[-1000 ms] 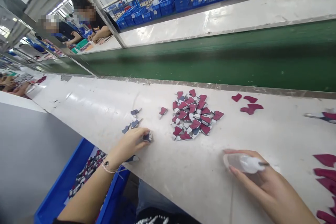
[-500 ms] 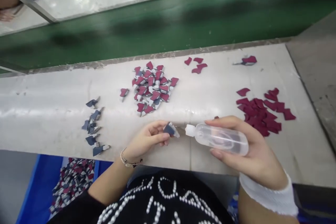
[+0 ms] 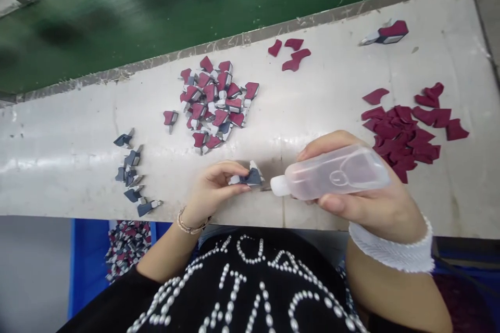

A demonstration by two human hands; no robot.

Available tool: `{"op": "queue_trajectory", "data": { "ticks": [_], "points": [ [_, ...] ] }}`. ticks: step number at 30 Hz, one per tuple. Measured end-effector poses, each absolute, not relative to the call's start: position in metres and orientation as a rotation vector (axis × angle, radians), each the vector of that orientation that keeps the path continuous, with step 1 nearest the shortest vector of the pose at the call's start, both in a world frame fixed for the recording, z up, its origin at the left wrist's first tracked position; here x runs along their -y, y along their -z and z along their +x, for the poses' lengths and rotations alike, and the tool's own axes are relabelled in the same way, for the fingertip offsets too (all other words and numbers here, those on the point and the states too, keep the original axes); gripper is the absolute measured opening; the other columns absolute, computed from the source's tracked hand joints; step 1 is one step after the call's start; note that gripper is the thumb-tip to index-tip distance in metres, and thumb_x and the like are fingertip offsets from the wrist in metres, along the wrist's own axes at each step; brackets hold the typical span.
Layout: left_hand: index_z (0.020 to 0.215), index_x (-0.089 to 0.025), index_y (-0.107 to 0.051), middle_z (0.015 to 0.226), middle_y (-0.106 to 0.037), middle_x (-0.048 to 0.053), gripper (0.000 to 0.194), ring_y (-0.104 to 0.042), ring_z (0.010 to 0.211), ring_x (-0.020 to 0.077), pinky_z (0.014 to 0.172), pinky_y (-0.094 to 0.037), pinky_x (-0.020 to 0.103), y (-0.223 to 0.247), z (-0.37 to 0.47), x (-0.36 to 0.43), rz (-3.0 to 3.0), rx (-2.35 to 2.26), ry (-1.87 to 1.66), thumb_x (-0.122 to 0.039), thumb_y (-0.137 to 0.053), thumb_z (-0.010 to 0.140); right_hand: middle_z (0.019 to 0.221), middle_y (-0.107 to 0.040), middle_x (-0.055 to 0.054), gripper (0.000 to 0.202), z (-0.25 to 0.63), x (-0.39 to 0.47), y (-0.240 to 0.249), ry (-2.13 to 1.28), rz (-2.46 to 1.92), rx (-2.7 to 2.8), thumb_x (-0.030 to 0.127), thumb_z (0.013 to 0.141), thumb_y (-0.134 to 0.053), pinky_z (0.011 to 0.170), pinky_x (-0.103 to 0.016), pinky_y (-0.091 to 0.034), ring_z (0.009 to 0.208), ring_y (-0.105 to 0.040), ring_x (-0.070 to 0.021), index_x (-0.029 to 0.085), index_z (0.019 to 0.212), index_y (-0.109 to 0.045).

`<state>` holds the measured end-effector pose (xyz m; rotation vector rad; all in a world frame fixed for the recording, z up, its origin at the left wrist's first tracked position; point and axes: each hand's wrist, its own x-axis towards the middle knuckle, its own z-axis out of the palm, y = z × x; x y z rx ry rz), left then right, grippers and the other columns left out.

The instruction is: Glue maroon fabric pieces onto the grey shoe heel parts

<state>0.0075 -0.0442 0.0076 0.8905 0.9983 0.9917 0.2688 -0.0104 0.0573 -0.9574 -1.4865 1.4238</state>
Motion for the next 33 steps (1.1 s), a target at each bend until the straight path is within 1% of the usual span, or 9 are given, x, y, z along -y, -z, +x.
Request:
{"op": "queue_trajectory", "data": {
  "ticks": [3,5,7,10,12,14,18,26,33],
  "points": [
    [0.097,-0.022,-0.081,0.095,-0.080,0.003,0.043,-0.075,0.091,0.0161,0.086,-0.064,0.030,-0.007,0.006,0.044,0.879,-0.914,-0.997,-0.011,-0.097,0.058,0.090,-0.072,-0.001,0.031,0.262,0.012,-0.064,-1.408,-0.985,1.584,0.032,0.080,-0.086,0.054,-0.017,-0.058,0.069,-0.071,-0.0139,0.029,0.105,-0.068],
    [0.090,-0.022,-0.082,0.091,-0.079,0.002,0.037,-0.074,0.089,0.0143,0.086,-0.063,0.027,-0.005,0.003,0.044,0.836,-0.862,-0.964,-0.010,-0.097,0.057,0.089,-0.070,0.000,0.036,0.257,0.015,-0.065,-1.455,-0.935,1.598,0.021,0.078,-0.084,0.050,-0.019,-0.057,0.064,-0.068,-0.0138,0.029,0.106,-0.063],
    [0.086,-0.024,-0.083,0.099,-0.080,0.001,0.032,-0.074,0.093,0.0126,0.089,-0.061,0.025,-0.002,0.000,0.043,0.765,-0.804,-0.930,-0.012,-0.096,0.060,0.087,-0.068,0.000,0.038,0.253,0.018,-0.065,-1.498,-0.894,1.610,0.018,0.078,-0.083,0.046,-0.022,-0.054,0.060,-0.065,-0.0141,0.028,0.108,-0.061],
    [0.093,-0.026,-0.083,0.131,-0.075,0.004,0.025,-0.074,0.107,0.0167,0.094,-0.062,0.029,0.003,-0.002,0.043,0.652,-0.724,-0.826,-0.019,-0.092,0.071,0.084,-0.069,0.001,0.035,0.246,0.021,-0.069,-1.421,-0.949,1.627,0.020,0.077,-0.084,0.046,-0.021,-0.054,0.059,-0.064,-0.0129,0.026,0.104,-0.061],
    [0.104,-0.026,-0.082,0.137,-0.072,0.008,0.023,-0.076,0.107,0.0193,0.089,-0.064,0.030,0.005,-0.002,0.045,0.616,-0.696,-0.744,-0.025,-0.085,0.081,0.080,-0.069,0.003,0.031,0.240,0.023,-0.074,-1.332,-1.018,1.626,0.023,0.077,-0.085,0.045,-0.017,-0.052,0.056,-0.063,-0.0107,0.025,0.097,-0.060],
    [0.114,-0.025,-0.080,0.134,-0.073,0.010,0.030,-0.077,0.102,0.0183,0.086,-0.064,0.028,0.005,-0.001,0.046,0.606,-0.671,-0.697,-0.027,-0.082,0.085,0.076,-0.068,0.005,0.028,0.234,0.023,-0.079,-1.263,-1.091,1.639,0.026,0.078,-0.084,0.044,-0.016,-0.050,0.055,-0.061,-0.0097,0.025,0.091,-0.059],
    [0.120,-0.026,-0.076,0.129,-0.076,0.008,0.050,-0.076,0.097,0.0143,0.090,-0.062,0.025,0.003,0.001,0.047,0.588,-0.642,-0.661,-0.014,-0.090,0.073,0.071,-0.064,0.006,0.028,0.229,0.025,-0.082,-1.166,-1.171,1.696,0.029,0.080,-0.084,0.044,-0.018,-0.046,0.055,-0.058,-0.0093,0.025,0.086,-0.058],
    [0.118,-0.022,-0.075,0.116,-0.078,0.006,0.046,-0.076,0.099,0.0158,0.095,-0.062,0.030,-0.004,0.003,0.045,0.619,-0.707,-0.647,-0.018,-0.090,0.074,0.077,-0.062,0.008,0.028,0.226,0.028,-0.077,-1.038,-1.188,1.813,0.034,0.081,-0.085,0.049,-0.019,-0.045,0.061,-0.056,-0.0068,0.025,0.088,-0.060],
    [0.120,-0.021,-0.074,0.113,-0.079,0.006,0.047,-0.076,0.095,0.0151,0.095,-0.062,0.030,-0.004,0.002,0.046,0.639,-0.722,-0.632,-0.020,-0.089,0.075,0.080,-0.061,0.005,0.025,0.225,0.029,-0.078,-1.077,-1.264,1.822,0.039,0.084,-0.081,0.050,-0.029,-0.043,0.063,-0.057,-0.0131,0.028,0.091,-0.059]
  ]
}}
